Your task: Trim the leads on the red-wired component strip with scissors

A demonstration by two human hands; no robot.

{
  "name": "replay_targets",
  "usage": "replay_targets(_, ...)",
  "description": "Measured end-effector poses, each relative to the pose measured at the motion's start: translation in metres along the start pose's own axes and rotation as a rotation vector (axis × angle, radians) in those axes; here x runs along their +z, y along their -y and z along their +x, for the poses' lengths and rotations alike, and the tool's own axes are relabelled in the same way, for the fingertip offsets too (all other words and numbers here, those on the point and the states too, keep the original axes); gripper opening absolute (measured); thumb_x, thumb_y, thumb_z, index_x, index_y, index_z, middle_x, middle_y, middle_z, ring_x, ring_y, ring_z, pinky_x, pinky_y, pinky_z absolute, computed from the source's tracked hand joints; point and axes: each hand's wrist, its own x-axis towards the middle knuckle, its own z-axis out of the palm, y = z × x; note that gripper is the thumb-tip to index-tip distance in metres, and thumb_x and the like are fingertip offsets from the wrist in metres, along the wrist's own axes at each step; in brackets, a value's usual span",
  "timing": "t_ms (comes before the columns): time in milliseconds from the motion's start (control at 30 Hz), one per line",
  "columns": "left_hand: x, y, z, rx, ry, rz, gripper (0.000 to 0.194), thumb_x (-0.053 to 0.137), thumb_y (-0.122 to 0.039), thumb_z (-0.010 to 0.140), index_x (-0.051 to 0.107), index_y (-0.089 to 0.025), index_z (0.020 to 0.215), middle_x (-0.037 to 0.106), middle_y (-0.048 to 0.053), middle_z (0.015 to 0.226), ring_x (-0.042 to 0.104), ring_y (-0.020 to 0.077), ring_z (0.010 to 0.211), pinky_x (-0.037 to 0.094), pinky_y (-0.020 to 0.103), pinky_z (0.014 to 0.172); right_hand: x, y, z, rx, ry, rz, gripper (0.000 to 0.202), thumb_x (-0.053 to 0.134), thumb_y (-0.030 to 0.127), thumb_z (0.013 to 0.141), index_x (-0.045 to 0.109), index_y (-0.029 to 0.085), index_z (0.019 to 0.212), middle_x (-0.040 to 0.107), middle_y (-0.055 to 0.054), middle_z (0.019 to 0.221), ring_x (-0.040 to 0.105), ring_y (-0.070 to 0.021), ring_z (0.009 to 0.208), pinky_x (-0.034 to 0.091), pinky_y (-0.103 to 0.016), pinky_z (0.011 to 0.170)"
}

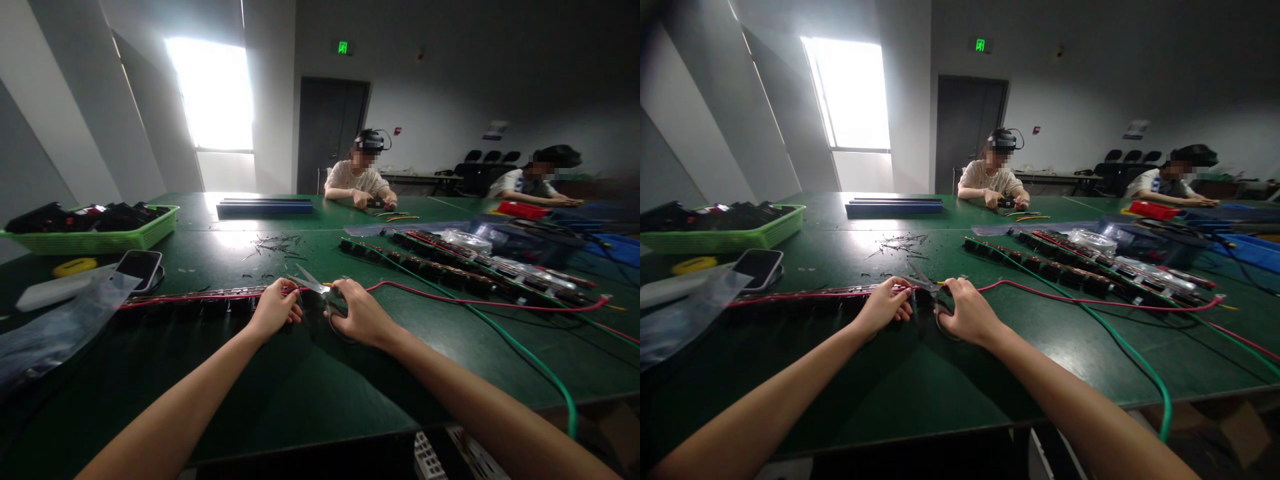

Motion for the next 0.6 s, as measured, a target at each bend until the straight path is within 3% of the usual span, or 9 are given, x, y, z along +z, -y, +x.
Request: replay_targets(600, 0.0004, -0.0063, -0.0025, -0.019, -0.010, 0.045, 0.010, 0.044, -0.014, 0.087, 0.048, -0.015, 0.097, 0.061, 0.000, 0.051, 0.058, 0.0112, 0.037, 0.037, 0.014, 0.035, 0.0057, -0.0029, -0.0015, -0.013, 0.087, 0.062, 0.042, 0.059, 0.015, 0.069, 0.051, 0.016, 0.111, 0.055, -0.008, 0.101, 0.053, -0.0204, 0.092, 0.043, -0.033, 0.086)
